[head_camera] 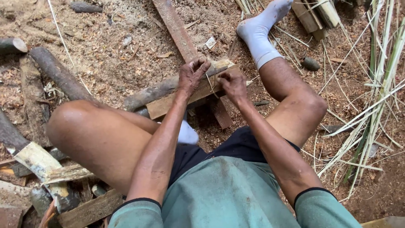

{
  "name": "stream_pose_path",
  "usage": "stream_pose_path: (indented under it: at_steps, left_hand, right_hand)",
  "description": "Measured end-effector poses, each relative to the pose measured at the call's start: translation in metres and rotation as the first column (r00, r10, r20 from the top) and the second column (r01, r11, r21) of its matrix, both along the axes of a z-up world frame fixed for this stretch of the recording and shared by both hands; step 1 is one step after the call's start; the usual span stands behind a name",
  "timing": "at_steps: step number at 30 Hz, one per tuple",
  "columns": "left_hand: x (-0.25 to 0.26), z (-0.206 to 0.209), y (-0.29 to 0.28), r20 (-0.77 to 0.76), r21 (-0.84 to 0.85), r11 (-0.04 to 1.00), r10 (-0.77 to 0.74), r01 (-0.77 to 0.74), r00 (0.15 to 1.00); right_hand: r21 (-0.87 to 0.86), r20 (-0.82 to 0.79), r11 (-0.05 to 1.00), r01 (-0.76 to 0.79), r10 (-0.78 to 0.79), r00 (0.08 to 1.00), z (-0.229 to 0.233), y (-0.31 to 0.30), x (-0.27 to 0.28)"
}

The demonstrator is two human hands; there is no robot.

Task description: Bundling pieces of wood together using thin flexible strips

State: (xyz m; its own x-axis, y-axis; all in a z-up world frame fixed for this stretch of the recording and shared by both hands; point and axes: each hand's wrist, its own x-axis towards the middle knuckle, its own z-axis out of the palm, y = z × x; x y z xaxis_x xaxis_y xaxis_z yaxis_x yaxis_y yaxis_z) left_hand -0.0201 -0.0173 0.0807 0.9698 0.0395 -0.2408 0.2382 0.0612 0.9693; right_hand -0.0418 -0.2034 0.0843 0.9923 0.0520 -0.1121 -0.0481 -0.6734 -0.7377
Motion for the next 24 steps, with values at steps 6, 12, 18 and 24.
stream_pose_path:
  at_steps: [6,12,18,24]
  left_hand:
    - [0.000,-0.006,-0.008,-0.006,0.051,0.999,-0.012,0.013,1.000]
    - [0.005,-0.009,-0.016,0.000,0.097,0.995,0.023,-0.023,1.000]
    - [0.008,-0.013,-0.019,-0.033,0.186,0.982,-0.017,0.023,0.999]
    - [0.006,0.000,-0.020,-0.029,0.245,0.967,-0.069,0.074,0.997]
  right_hand:
    - [0.148,-0.074,0.987,0.068,-0.058,0.996,0.042,0.005,0.018]
    - [0.229,-0.172,0.966,0.118,-0.079,0.982,0.048,0.005,0.017]
    - [0.185,-0.104,0.983,0.006,0.013,0.995,0.057,0.007,0.008]
    - [0.290,-0.132,0.930,0.228,-0.197,0.971,0.042,0.007,0.012]
